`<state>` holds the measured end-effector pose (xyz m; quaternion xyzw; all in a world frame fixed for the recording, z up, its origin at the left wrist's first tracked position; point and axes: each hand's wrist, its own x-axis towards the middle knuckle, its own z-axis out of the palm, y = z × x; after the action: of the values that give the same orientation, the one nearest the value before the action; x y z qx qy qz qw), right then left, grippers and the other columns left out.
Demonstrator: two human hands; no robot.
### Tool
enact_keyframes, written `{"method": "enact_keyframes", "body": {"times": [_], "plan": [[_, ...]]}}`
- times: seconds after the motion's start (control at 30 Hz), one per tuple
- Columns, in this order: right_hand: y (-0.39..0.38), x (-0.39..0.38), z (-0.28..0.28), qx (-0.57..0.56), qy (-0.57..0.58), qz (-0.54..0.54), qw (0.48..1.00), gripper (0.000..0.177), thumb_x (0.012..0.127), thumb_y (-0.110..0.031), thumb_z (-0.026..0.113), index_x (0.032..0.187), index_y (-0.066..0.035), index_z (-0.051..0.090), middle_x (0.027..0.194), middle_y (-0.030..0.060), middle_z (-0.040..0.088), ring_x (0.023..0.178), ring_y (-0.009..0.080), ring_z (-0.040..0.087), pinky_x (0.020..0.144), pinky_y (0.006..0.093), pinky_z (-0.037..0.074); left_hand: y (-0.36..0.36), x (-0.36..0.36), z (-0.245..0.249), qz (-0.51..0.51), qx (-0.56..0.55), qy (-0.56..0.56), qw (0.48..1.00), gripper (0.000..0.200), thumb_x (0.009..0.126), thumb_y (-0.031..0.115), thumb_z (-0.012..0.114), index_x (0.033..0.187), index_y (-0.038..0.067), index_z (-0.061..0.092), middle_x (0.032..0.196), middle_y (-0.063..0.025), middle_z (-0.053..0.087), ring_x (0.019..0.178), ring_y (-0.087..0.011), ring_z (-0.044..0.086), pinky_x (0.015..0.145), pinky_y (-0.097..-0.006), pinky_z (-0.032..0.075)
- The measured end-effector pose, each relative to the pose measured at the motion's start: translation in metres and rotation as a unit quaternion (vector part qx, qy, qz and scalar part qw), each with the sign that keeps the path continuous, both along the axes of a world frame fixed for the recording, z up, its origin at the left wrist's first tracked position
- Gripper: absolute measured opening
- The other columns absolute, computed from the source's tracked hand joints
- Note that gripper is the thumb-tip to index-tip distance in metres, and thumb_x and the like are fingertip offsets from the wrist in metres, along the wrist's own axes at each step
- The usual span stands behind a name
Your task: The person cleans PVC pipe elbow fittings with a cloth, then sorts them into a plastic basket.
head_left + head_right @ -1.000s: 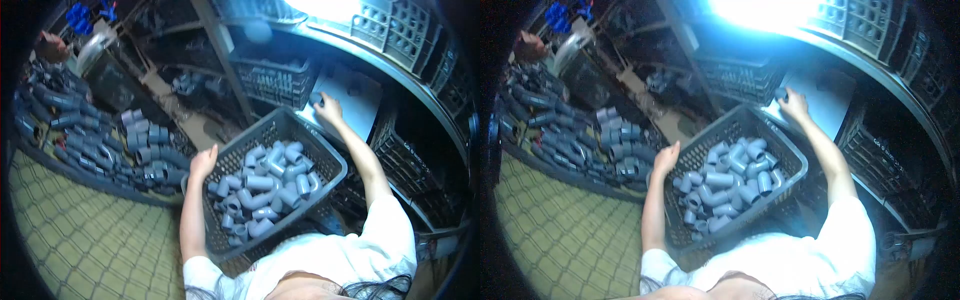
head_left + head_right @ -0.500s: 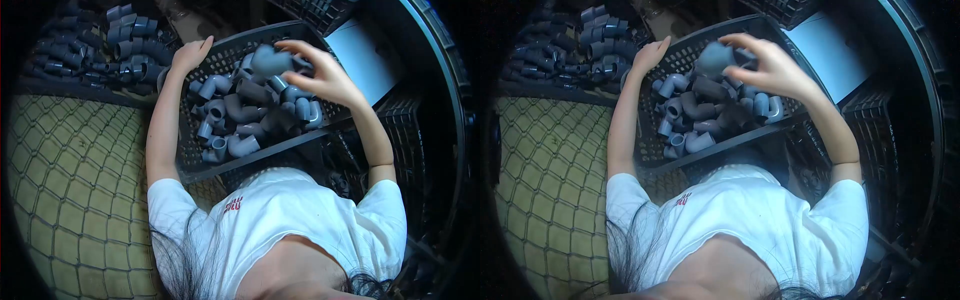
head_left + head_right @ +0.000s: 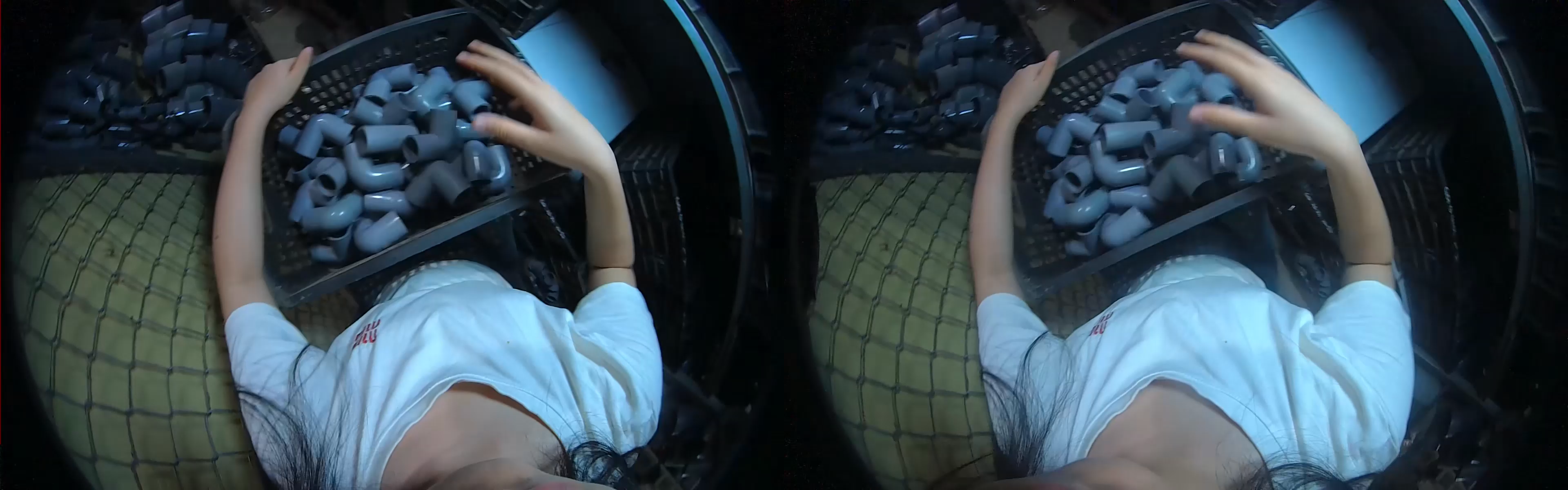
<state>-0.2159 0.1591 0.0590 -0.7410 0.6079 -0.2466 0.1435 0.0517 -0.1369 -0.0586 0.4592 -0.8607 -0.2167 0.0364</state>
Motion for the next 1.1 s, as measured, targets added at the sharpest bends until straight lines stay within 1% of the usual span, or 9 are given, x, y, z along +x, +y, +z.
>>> {"method": "enact_keyframes", "body": {"times": [0.2, 0.27, 0.37, 0.57, 0.7, 0.83, 0.93, 1.0, 1.1], "plan": [[-0.006, -0.163, -0.056, -0.121, 0.005, -0.378, 0.918, 0.061, 0.086, -0.044, 0.067, 0.13, -0.003, 0.056, 0.132, 0.0187, 0.056, 0.122, 0.0321, 0.054, 0.099, 0.0363, 0.044, 0.012, -0.006, 0.014, 0.003, -0.031, 0.004, 1.0, 0.066, 0.096, 0.061, 0.03, 0.106, 0.009, 0.07, 0.102, -0.0236, 0.067, 0.103, -0.0432, 0.061, 0.089, -0.047, 0.048], [-0.009, -0.262, -0.114, -0.081, -0.043, -0.531, 0.842, 0.078, 0.082, -0.052, 0.066, 0.133, 0.005, 0.05, 0.131, 0.0298, 0.053, 0.125, 0.0373, 0.052, 0.104, 0.04, 0.04, 0.015, -0.008, 0.016, 0.006, -0.048, -0.006, 0.999, 0.065, 0.097, 0.059, 0.03, 0.103, 0.009, 0.07, 0.1, -0.0237, 0.067, 0.101, -0.0433, 0.061, 0.087, -0.0476, 0.048], [-0.015, -0.308, -0.136, 0.004, 0.065, -0.635, 0.77, 0.086, 0.083, -0.055, 0.061, 0.145, -0.002, 0.035, 0.145, 0.0299, 0.038, 0.136, 0.0399, 0.038, 0.111, 0.0457, 0.032, 0.012, -0.009, 0.012, 0.001, -0.043, -0.001, 0.999, 0.063, 0.097, 0.057, 0.031, 0.103, 0.008, 0.07, 0.099, -0.0235, 0.067, 0.1, -0.0432, 0.061, 0.086, -0.048, 0.048], [-0.022, -0.392, -0.179, 0.068, 0.147, -0.637, 0.754, 0.088, 0.083, -0.068, 0.049, 0.148, -0.01, 0.035, 0.145, 0.0236, 0.043, 0.137, 0.0394, 0.038, 0.112, 0.0434, 0.032, 0.018, -0.015, 0.023, 0.012, -0.053, 0.015, 0.998, 0.058, 0.099, 0.052, 0.033, 0.101, 0.008, 0.07, 0.095, -0.0239, 0.066, 0.096, -0.0431, 0.062, 0.083, -0.0481, 0.049], [-0.016, -0.437, -0.203, -0.041, -0.012, -0.621, 0.783, 0.065, 0.085, -0.053, 0.062, 0.131, -0.008, 0.056, 0.134, 0.0204, 0.055, 0.128, 0.0371, 0.049, 0.106, 0.0398, 0.04, 0.018, -0.015, 0.024, 0.012, -0.021, -0.013, 1.0, 0.058, 0.099, 0.052, 0.034, 0.097, 0.007, 0.07, 0.091, -0.0235, 0.067, 0.093, -0.0431, 0.062, 0.081, -0.049, 0.048], [-0.002, -0.418, -0.206, -0.028, 0.03, -0.613, 0.789, 0.05, 0.083, -0.038, 0.072, 0.121, -0.006, 0.061, 0.122, 0.0171, 0.063, 0.112, 0.0321, 0.06, 0.095, 0.0375, 0.048, 0.014, -0.014, 0.014, 0.002, -0.043, 0.015, 0.999, 0.057, 0.098, 0.051, 0.036, 0.095, 0.006, 0.07, 0.091, -0.0243, 0.066, 0.093, -0.043, 0.062, 0.081, -0.0486, 0.048], [0.001, -0.357, -0.18, -0.072, -0.24, -0.62, 0.744, 0.037, 0.082, -0.025, 0.075, 0.113, -0.007, 0.064, 0.111, 0.0113, 0.065, 0.096, 0.0234, 0.063, 0.084, 0.0348, 0.052, 0.008, -0.014, 0.005, 0.0, -0.066, 0.028, 0.997, 0.059, 0.097, 0.054, 0.037, 0.096, 0.006, 0.071, 0.093, -0.0244, 0.066, 0.093, -0.0424, 0.063, 0.082, -0.0466, 0.05], [-0.007, -0.284, -0.128, -0.14, -0.485, -0.571, 0.647, 0.027, 0.08, -0.017, 0.079, 0.102, -0.007, 0.066, 0.104, 0.0058, 0.063, 0.089, 0.015, 0.061, 0.075, 0.0298, 0.053, 0.002, -0.014, 0.004, -0.009, -0.008, 0.014, 1.0, 0.059, 0.097, 0.058, 0.037, 0.107, 0.008, 0.069, 0.102, -0.0219, 0.066, 0.101, -0.0416, 0.06, 0.086, -0.0432, 0.048], [0.0, -0.204, -0.071, -0.115, -0.421, -0.384, 0.814, 0.014, 0.087, -0.005, 0.07, 0.1, -0.002, 0.065, 0.113, 0.008, 0.06, 0.094, 0.0162, 0.061, 0.079, 0.0297, 0.054, -0.003, -0.007, -0.012, -0.032, -0.072, 0.021, 0.997, 0.057, 0.097, 0.056, 0.037, 0.108, 0.009, 0.068, 0.101, -0.0213, 0.067, 0.098, -0.0417, 0.061, 0.085, -0.0444, 0.049]]}}
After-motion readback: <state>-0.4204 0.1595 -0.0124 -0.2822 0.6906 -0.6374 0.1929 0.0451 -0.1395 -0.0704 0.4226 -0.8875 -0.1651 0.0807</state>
